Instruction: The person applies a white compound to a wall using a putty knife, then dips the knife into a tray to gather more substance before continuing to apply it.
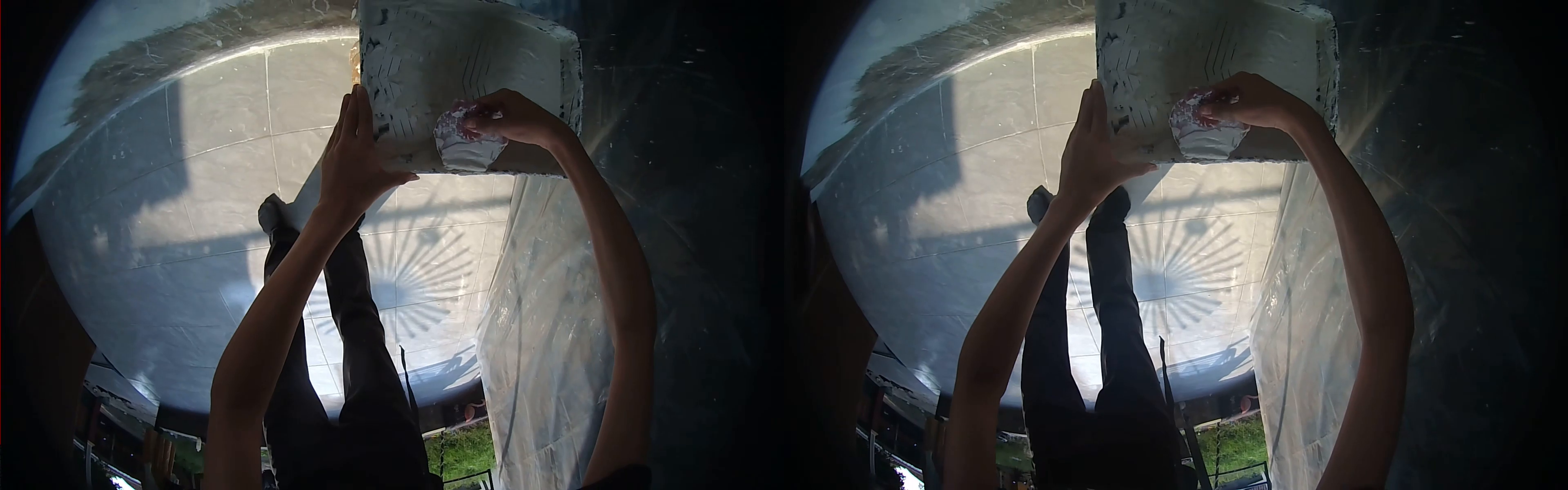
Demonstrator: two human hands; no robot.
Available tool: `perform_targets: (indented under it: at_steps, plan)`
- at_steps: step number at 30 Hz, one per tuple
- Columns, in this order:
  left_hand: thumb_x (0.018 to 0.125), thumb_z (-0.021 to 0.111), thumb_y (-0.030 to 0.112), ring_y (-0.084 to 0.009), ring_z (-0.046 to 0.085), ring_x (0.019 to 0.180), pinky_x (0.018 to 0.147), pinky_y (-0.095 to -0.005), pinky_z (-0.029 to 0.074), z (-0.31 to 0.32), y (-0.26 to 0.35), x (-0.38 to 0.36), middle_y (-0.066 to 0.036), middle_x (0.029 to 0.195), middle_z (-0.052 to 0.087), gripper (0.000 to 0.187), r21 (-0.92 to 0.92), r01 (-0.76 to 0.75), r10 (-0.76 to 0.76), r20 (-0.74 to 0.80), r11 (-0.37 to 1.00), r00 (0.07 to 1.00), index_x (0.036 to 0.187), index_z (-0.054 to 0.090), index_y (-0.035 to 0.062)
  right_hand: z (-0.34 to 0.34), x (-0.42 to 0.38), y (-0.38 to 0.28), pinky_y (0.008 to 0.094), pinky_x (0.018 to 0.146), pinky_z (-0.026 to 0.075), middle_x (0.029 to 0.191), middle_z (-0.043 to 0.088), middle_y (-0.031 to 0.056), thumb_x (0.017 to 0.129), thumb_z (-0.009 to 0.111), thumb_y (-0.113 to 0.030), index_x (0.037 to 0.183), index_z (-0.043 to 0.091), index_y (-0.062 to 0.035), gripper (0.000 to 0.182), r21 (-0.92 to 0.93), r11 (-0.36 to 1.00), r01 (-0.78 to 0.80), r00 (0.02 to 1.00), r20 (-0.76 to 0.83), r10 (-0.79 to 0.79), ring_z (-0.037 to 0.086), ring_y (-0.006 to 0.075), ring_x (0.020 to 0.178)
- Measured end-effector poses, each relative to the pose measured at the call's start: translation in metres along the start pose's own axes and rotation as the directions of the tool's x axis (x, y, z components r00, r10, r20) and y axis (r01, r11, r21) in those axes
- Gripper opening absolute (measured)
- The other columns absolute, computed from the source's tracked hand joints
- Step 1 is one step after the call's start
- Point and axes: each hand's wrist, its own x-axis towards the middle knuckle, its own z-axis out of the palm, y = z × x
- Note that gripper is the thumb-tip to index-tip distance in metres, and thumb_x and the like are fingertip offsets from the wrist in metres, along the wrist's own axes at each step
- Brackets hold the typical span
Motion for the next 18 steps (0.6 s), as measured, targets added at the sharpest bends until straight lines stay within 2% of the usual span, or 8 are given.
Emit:
perform_targets:
  at_steps: [4,7,8,10,12,13,14,18]
  plan:
    - [0.052,0.096,0.035,-0.0395,0.026,0.149,0.118,-0.045,0.034,-0.004,0.003,-0.001,-0.025,0.16,0.026,0.138,-0.011,0.001,-0.001,0.021,1.0,1.0,0.156,0.015,-0.0041,-0.004,-0.016,0.006,0.0313,0.081,0.05,0.094,0.073,0.007,0.092,0.072,-0.034,0.114,0.073,-0.0033,0.038,0.124,0.992,0.006,0.999,-0.044,-0.001,0.064,0.0142,0.087]
    - [0.053,0.096,0.037,-0.0396,0.024,0.15,0.119,-0.0467,0.033,-0.007,0.003,-0.003,-0.024,0.16,0.025,0.137,0.057,-0.031,0.03,0.018,0.998,0.999,0.156,0.015,-0.0037,-0.007,-0.033,-0.001,0.0299,0.086,0.051,0.103,0.071,0.0073,0.092,0.074,-0.039,0.118,0.068,0.0028,0.05,0.403,0.915,-0.031,0.993,-0.09,0.073,0.064,0.0123,0.092]
    - [0.053,0.095,0.039,-0.0397,0.024,0.15,0.119,-0.0477,0.032,-0.01,0.002,-0.003,-0.024,0.16,0.025,0.138,0.104,-0.061,0.059,0.016,0.993,0.998,0.156,0.015,-0.0035,-0.007,-0.04,-0.008,0.0299,0.086,0.051,0.103,0.071,0.0073,0.092,0.074,-0.039,0.118,0.068,0.0028,0.05,0.393,0.919,-0.013,0.992,-0.107,0.06,0.064,0.0123,0.092]
    - [0.058,0.092,0.045,-0.0401,0.024,0.15,0.118,-0.0495,0.032,-0.025,0.008,-0.002,-0.024,0.16,0.026,0.133,0.139,-0.089,0.091,-0.008,0.986,0.996,0.157,0.016,-0.0012,-0.009,-0.051,-0.021,0.0284,0.078,0.05,0.099,0.071,0.0056,0.091,0.075,-0.037,0.116,0.07,0.0008,0.046,0.574,0.816,0.066,0.977,-0.204,0.065,0.062,0.0099,0.085]
    - [0.066,0.09,0.04,-0.0411,0.022,0.15,0.116,-0.0512,0.034,-0.043,0.016,0.0,-0.023,0.16,0.025,0.12,0.109,-0.122,0.128,-0.053,0.987,0.99,0.156,0.02,0.0011,-0.015,-0.06,-0.037,0.0275,0.081,0.051,0.101,0.071,0.0059,0.093,0.073,-0.037,0.116,0.068,0.0021,0.046,0.609,0.786,0.104,0.976,-0.213,0.036,0.064,0.0102,0.089]
    - [0.074,0.085,0.04,-0.0429,0.022,0.15,0.116,-0.0539,0.033,-0.057,0.022,0.001,-0.021,0.16,0.026,0.108,0.1,-0.136,0.145,-0.088,0.986,0.985,0.157,0.024,0.0056,-0.016,-0.068,-0.052,0.0276,0.083,0.052,0.102,0.071,0.0065,0.094,0.072,-0.034,0.116,0.068,0.0025,0.043,0.718,0.673,0.177,0.964,-0.265,0.03,0.065,0.0106,0.092]
    - [0.074,0.085,0.04,-0.0429,0.022,0.15,0.116,-0.0539,0.033,-0.071,0.028,0.001,-0.021,0.16,0.026,0.108,0.117,-0.15,0.163,-0.108,0.982,0.981,0.157,0.024,0.0056,-0.018,-0.076,-0.066,0.0277,0.085,0.052,0.104,0.071,0.0071,0.095,0.071,-0.032,0.117,0.067,0.003,0.041,0.804,0.54,0.251,0.949,-0.315,0.028,0.066,0.011,0.094]
    - [0.084,0.078,0.033,-0.0451,0.024,0.148,0.115,-0.0545,0.032,-0.146,0.053,0.005,-0.02,0.157,0.031,0.09,0.182,-0.127,0.162,-0.193,0.975,0.968,0.155,0.029,0.0072,-0.033,-0.097,-0.122,0.0288,0.088,0.053,0.113,0.069,0.0083,0.097,0.066,-0.023,0.124,0.062,0.0039,0.039,0.812,0.395,0.431,0.888,-0.459,-0.024,0.066,0.0122,0.1]
